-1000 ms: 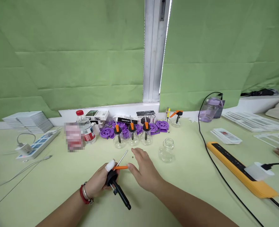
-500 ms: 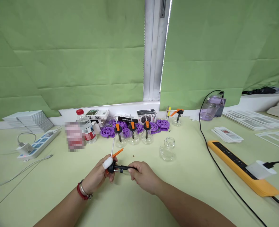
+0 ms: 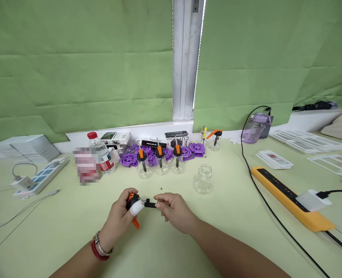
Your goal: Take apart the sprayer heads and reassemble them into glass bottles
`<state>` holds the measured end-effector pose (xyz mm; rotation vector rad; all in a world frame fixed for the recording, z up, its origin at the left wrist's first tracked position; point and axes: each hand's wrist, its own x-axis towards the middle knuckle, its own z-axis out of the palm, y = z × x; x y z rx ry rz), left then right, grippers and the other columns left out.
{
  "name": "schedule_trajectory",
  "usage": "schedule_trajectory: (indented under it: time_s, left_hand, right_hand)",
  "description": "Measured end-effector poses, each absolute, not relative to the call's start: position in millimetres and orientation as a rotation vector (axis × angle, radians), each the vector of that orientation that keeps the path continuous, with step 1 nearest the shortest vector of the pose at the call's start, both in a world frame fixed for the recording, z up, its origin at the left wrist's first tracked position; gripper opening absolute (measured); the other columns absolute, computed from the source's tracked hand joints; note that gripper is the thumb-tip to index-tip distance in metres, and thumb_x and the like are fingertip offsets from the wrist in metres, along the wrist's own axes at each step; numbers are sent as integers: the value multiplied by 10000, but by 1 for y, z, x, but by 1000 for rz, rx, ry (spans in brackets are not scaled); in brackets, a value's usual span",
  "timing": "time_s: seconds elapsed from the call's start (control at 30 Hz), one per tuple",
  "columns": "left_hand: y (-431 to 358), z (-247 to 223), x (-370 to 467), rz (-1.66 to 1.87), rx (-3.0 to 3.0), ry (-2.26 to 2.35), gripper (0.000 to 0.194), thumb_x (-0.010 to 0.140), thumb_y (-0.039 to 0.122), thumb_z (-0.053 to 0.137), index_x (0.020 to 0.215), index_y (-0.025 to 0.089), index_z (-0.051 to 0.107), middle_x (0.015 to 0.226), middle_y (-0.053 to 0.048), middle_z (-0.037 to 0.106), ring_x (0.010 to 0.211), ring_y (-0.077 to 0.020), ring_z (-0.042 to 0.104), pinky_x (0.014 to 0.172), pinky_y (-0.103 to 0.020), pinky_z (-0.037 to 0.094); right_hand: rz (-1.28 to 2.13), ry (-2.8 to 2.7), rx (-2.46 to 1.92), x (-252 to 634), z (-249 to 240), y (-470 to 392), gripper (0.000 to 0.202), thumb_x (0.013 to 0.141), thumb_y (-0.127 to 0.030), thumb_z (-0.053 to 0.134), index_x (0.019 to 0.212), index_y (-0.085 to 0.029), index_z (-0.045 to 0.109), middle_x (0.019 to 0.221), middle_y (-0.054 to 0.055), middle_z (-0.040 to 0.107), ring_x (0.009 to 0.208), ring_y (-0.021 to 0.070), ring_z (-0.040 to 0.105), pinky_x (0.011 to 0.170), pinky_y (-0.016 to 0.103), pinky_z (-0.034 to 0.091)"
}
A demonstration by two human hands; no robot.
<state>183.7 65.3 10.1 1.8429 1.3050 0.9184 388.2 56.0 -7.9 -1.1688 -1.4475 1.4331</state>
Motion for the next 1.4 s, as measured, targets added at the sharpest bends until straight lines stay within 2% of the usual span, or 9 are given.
schedule_trajectory:
  time_s: [0.07, 0.27, 0.4, 0.57, 0.73, 0.83, 0.93, 1.07, 1.4]
  left_hand:
    - [68, 5, 189, 892, 1681, 1336, 299, 822, 452, 493, 982, 204, 447, 692, 20, 527, 574, -136, 496, 543, -252, 410]
    - [77, -6, 192, 821, 1647, 1337, 258, 805, 427, 491, 808, 176, 549, 659, 12, 509, 623, -148, 467, 597, -260, 381]
    - [78, -15, 196, 940, 1565, 1432, 259, 799, 411, 490, 843, 172, 578, 667, 9, 537, 631, -153, 476, 608, -264, 377]
    - [80, -24, 201, 1022, 1539, 1446, 245, 789, 395, 502, 849, 176, 595, 736, -14, 591, 689, -173, 521, 647, -280, 396]
    - [84, -27, 202, 999, 1555, 1499, 199, 772, 354, 519, 825, 179, 598, 765, -27, 584, 726, -186, 529, 668, -296, 407]
    - [86, -29, 201, 1005, 1545, 1501, 203, 780, 351, 507, 840, 179, 598, 760, -22, 575, 720, -178, 523, 660, -291, 407]
    - [87, -32, 201, 1014, 1521, 1515, 202, 771, 351, 511, 837, 180, 595, 716, -5, 542, 652, -158, 494, 596, -271, 396]
    - [89, -34, 203, 991, 1450, 1524, 228, 766, 376, 510, 846, 178, 589, 680, 9, 506, 555, -132, 446, 509, -247, 362]
    - [90, -34, 202, 997, 1540, 1536, 229, 779, 378, 508, 844, 179, 601, 733, -15, 560, 657, -168, 496, 588, -272, 381]
  right_hand:
    - [1356, -1471, -1227, 385, -14, 60, 304, 773, -364, 570, 1001, -184, 658, 676, -10, 517, 519, 89, 441, 505, 232, 395]
    - [1176, -1499, -1450, 375, -39, 80, 206, 739, -247, 544, 877, -191, 686, 657, 2, 583, 538, 116, 467, 503, 241, 352]
    - [1120, -1441, -1490, 364, -46, 93, 198, 709, -155, 535, 871, -163, 648, 769, 37, 635, 643, 140, 543, 579, 250, 406]
    - [1068, -1480, -1512, 353, -44, 101, 269, 705, -78, 494, 929, -155, 622, 745, 33, 603, 635, 132, 532, 570, 236, 402]
    - [1074, -1519, -1491, 349, -48, 102, 312, 710, -71, 491, 974, -180, 616, 752, 20, 600, 652, 130, 537, 595, 233, 406]
    - [1077, -1560, -1481, 351, -50, 104, 254, 717, -88, 492, 911, -189, 622, 761, 17, 608, 649, 128, 529, 584, 230, 394]
    - [1045, -1581, -1514, 353, -49, 108, 194, 714, -99, 494, 851, -187, 600, 734, 11, 595, 628, 126, 506, 537, 218, 362]
    - [1072, -1613, -1528, 354, -45, 109, 261, 714, -89, 494, 935, -197, 578, 727, 3, 583, 594, 116, 486, 517, 208, 344]
    - [1014, -1686, -1524, 354, -45, 109, 244, 731, -83, 491, 918, -206, 588, 703, -4, 566, 582, 107, 467, 521, 200, 314]
